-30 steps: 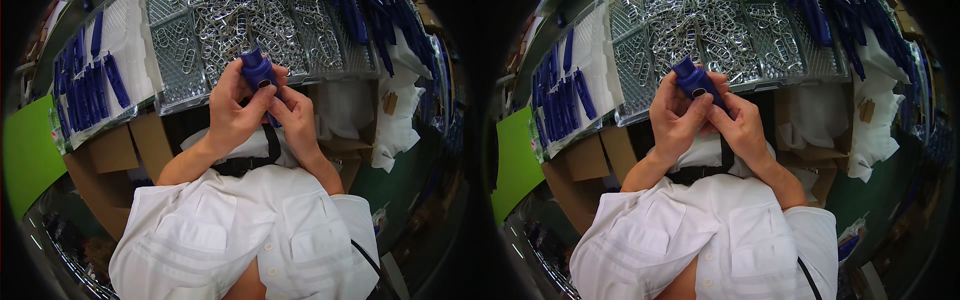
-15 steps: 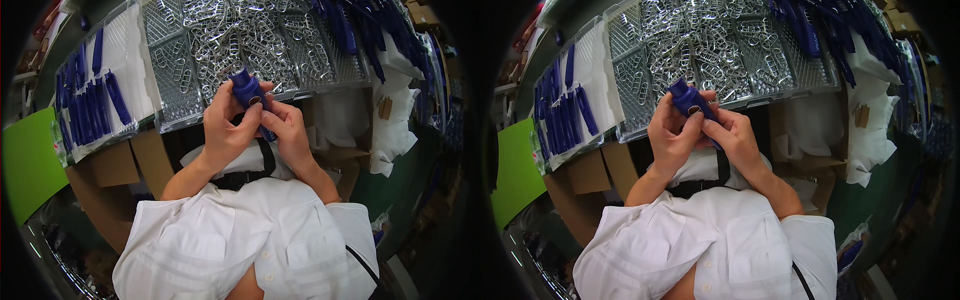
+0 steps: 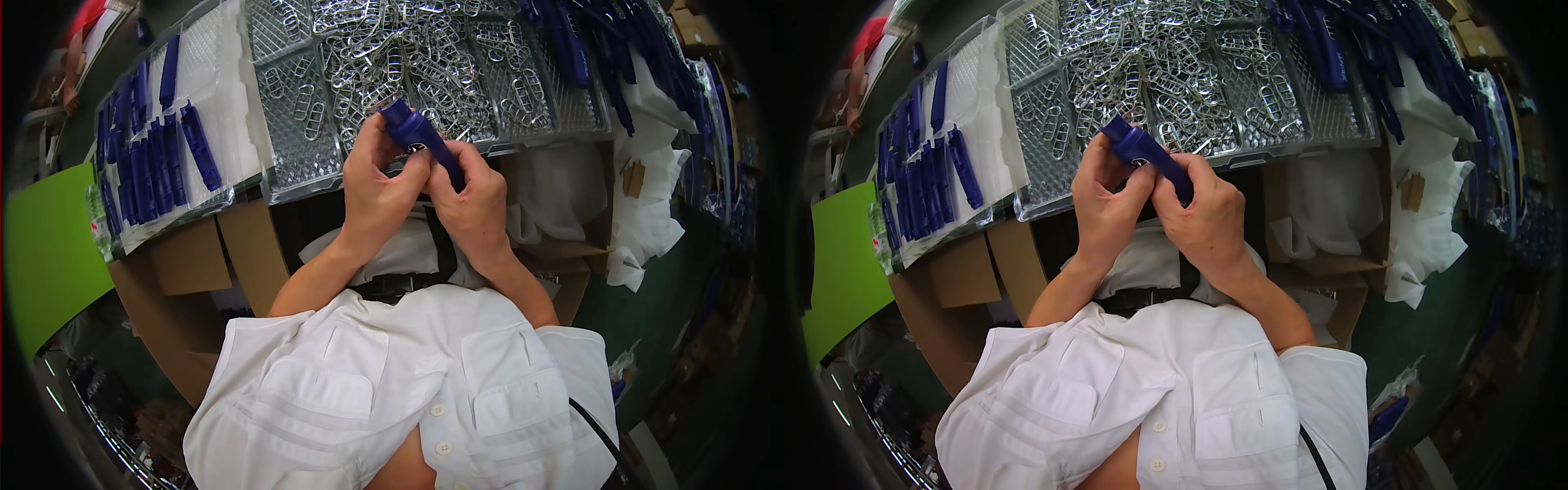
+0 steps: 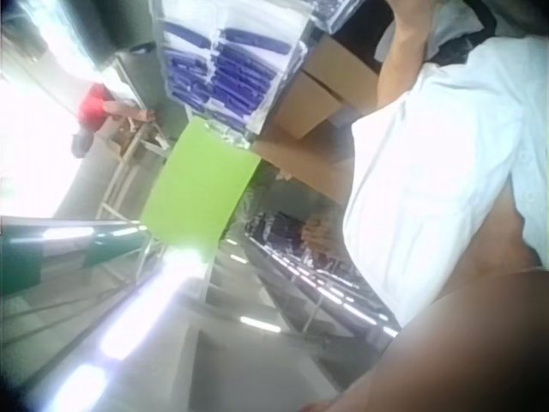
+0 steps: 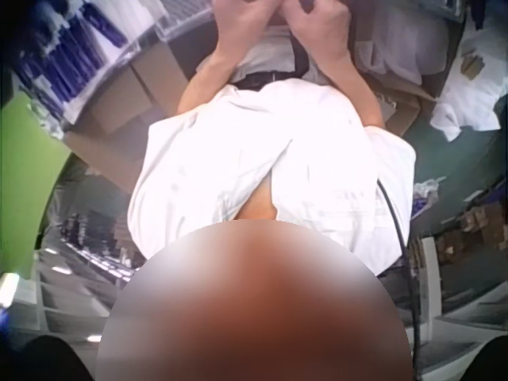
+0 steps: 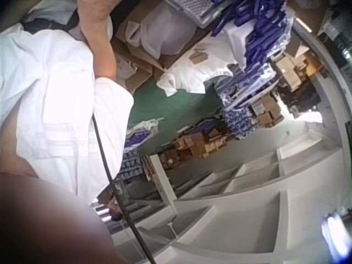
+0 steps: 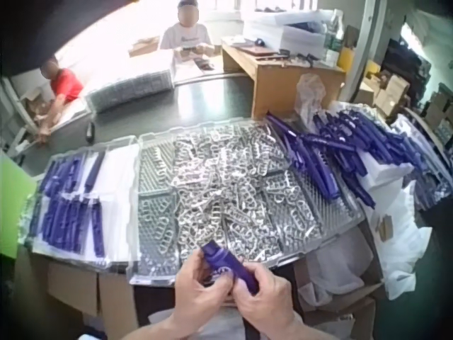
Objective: Manually assemble metal pins and components into blue plastic housings at a factory workstation.
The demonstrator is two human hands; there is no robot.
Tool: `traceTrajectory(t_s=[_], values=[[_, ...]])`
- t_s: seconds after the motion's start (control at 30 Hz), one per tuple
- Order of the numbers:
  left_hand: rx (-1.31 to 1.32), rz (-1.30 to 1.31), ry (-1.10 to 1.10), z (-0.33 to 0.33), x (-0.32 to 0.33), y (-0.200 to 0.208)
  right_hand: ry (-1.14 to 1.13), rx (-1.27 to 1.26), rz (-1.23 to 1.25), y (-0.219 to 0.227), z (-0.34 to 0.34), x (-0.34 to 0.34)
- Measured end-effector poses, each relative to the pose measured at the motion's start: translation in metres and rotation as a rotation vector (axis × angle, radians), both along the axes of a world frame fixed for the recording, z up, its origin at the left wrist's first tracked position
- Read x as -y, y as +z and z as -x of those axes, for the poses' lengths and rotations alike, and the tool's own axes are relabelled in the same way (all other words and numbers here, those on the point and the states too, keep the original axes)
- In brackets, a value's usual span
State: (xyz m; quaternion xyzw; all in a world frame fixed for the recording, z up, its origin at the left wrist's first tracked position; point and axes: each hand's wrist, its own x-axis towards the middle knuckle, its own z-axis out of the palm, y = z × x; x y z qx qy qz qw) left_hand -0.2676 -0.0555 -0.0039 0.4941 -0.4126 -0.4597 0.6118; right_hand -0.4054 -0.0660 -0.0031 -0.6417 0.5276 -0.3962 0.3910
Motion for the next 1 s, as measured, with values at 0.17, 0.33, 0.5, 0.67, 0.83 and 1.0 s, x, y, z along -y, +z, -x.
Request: traceTrajectory(t_s=[0.17, 0.33, 0.5, 0.67, 0.83, 1.0], values=[[0.191, 0.012, 0.031, -0.011, -0.008, 0.011, 0.172, 0.225, -0.043, 0.019, 0.002, -0.011], [-0.2, -0.188, -0.06, -0.018, -0.006, 0.04, 0.238, 0.703, -0.485, 0.031, 0.018, -0.012], [-0.11, -0.067, -0.144, -0.016, -0.006, 0.031, 0.145, 0.87, -0.715, 0.029, 0.02, -0.008], [0.111, -0.034, -0.251, -0.009, -0.003, 0.04, 0.088, 0.957, -0.705, 0.026, 0.023, -0.007], [0.229, 0.113, -0.324, -0.002, -0.001, 0.041, 0.194, 1.139, -0.802, 0.012, 0.038, -0.009], [0.383, 0.022, -0.487, 0.006, -0.013, 0.069, 0.216, 1.379, -0.903, 0.016, 0.044, -0.014]])
